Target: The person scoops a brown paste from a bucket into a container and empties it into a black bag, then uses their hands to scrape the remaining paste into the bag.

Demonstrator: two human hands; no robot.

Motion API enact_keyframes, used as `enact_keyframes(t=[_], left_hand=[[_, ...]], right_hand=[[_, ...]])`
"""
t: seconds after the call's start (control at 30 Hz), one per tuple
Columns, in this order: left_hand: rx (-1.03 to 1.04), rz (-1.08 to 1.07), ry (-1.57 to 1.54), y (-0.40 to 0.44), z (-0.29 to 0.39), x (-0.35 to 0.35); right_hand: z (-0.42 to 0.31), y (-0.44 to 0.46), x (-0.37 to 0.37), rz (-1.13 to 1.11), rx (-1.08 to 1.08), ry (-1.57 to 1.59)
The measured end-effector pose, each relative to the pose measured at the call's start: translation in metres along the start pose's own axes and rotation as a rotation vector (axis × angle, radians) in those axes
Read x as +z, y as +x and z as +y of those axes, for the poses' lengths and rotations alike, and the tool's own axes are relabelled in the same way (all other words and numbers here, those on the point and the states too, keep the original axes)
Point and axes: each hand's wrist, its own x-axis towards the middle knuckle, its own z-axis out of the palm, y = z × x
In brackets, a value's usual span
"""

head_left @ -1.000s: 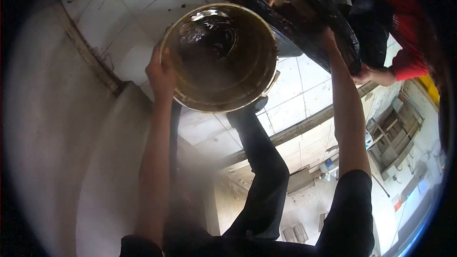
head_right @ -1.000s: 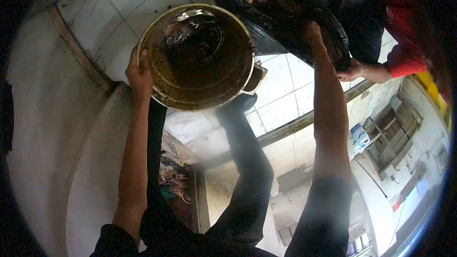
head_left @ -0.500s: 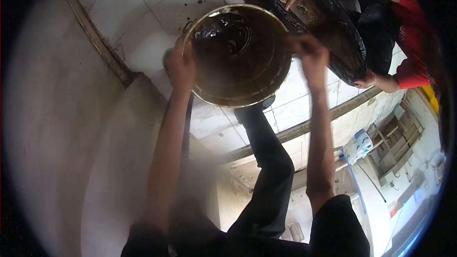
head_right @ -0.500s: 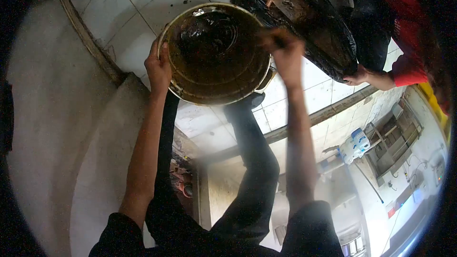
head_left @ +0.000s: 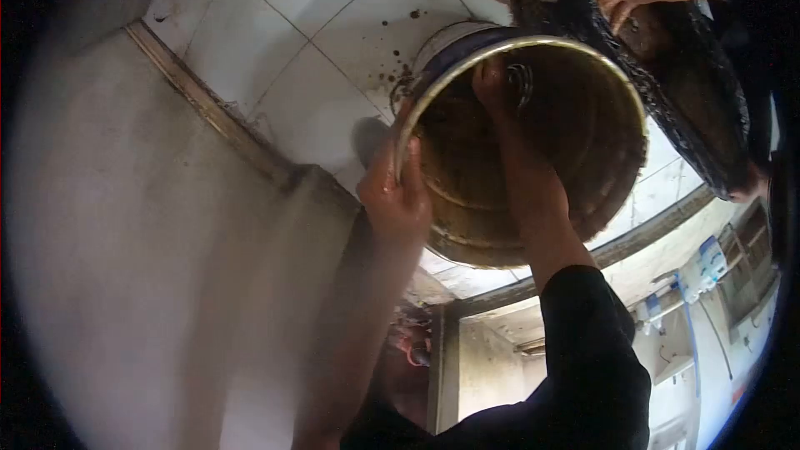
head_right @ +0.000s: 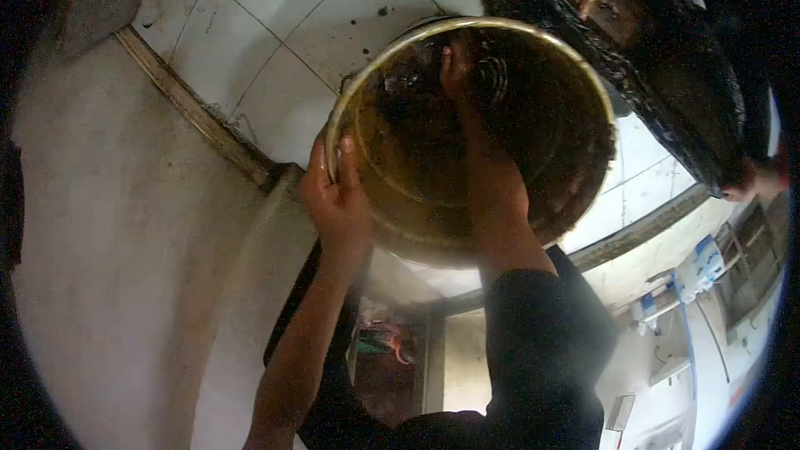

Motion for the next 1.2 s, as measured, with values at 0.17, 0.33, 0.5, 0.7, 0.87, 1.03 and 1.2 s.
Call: enact_keyframes(t=[0.17, 0.33, 0.5, 0.7, 0.87, 1.03, 1.2], left_hand=[[-0.186, -0.048, 0.016, 0.004, 0.016, -0.003], [-0.102, -0.026, 0.192, 0.014, 0.03, -0.004], [-0.149, -0.144, 0.263, 0.02, 0.039, -0.011], [-0.129, -0.04, 0.309, 0.013, 0.038, -0.002], [-0.266, -0.19, 0.291, 0.013, 0.043, -0.007], [-0.014, -0.007, 0.166, 0.007, 0.028, 0.003], [0.047, 0.053, 0.16, -0.005, 0.011, 0.004]], right_hand=[[-0.035, 0.005, 0.031, -0.021, 0.491, 0.059], [-0.024, -0.038, 0.052, -0.298, 0.466, 0.121], [-0.047, -0.085, 0.056, -0.406, 0.601, 0.34], [-0.06, -0.105, 0.055, -0.475, 0.789, 0.632], [-0.062, -0.107, 0.044, -0.489, 0.898, 0.799], [-0.059, -0.09, 0.034, -0.439, 1.077, 1.114], [-0.147, -0.054, 0.008, -0.156, 1.537, 0.955]])
